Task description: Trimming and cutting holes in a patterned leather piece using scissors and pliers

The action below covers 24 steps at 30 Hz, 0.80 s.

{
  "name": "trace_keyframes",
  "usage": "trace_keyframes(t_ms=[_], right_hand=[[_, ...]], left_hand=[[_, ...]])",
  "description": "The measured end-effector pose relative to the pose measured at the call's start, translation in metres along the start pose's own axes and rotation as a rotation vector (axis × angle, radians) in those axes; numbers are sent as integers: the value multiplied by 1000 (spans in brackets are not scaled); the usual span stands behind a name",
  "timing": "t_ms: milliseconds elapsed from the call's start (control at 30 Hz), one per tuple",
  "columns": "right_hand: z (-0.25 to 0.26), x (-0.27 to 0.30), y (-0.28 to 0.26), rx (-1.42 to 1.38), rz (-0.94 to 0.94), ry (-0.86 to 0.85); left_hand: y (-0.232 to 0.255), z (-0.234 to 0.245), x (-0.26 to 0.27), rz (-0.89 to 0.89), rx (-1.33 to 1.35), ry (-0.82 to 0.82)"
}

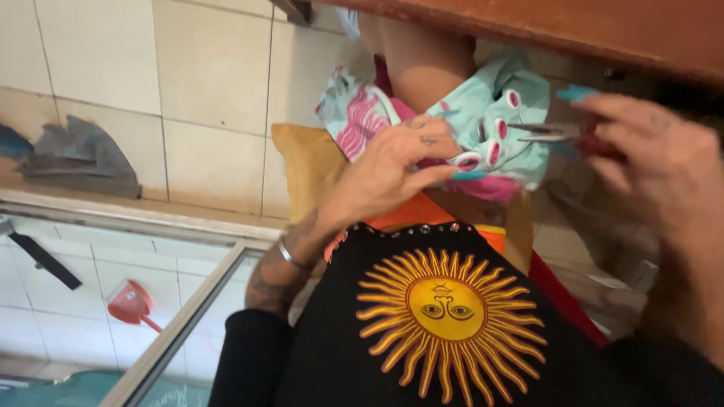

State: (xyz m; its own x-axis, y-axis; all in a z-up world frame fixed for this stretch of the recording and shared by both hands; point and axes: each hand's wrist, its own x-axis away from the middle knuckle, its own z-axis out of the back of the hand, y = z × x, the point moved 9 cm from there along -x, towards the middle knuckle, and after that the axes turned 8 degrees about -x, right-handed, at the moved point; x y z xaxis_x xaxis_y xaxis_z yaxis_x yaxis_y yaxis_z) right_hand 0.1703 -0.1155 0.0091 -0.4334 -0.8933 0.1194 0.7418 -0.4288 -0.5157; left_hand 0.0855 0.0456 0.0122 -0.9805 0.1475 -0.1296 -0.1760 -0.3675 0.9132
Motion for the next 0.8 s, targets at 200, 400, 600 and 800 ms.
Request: trace_keyframes(t_ms=[200, 400, 600, 800], right_hand=[[-9, -24, -2, 168, 139, -216], [-25, -17, 12, 306, 163, -231], [-27, -20, 1, 297, 226, -289], [-33, -11, 16, 393, 145, -257]], left_hand=[[10, 3, -10, -164, -180, -41], [11, 5, -6, -186, -178, -7], [11, 4, -6, -174, -190, -32], [11, 10, -7, -107, -146, -11]])
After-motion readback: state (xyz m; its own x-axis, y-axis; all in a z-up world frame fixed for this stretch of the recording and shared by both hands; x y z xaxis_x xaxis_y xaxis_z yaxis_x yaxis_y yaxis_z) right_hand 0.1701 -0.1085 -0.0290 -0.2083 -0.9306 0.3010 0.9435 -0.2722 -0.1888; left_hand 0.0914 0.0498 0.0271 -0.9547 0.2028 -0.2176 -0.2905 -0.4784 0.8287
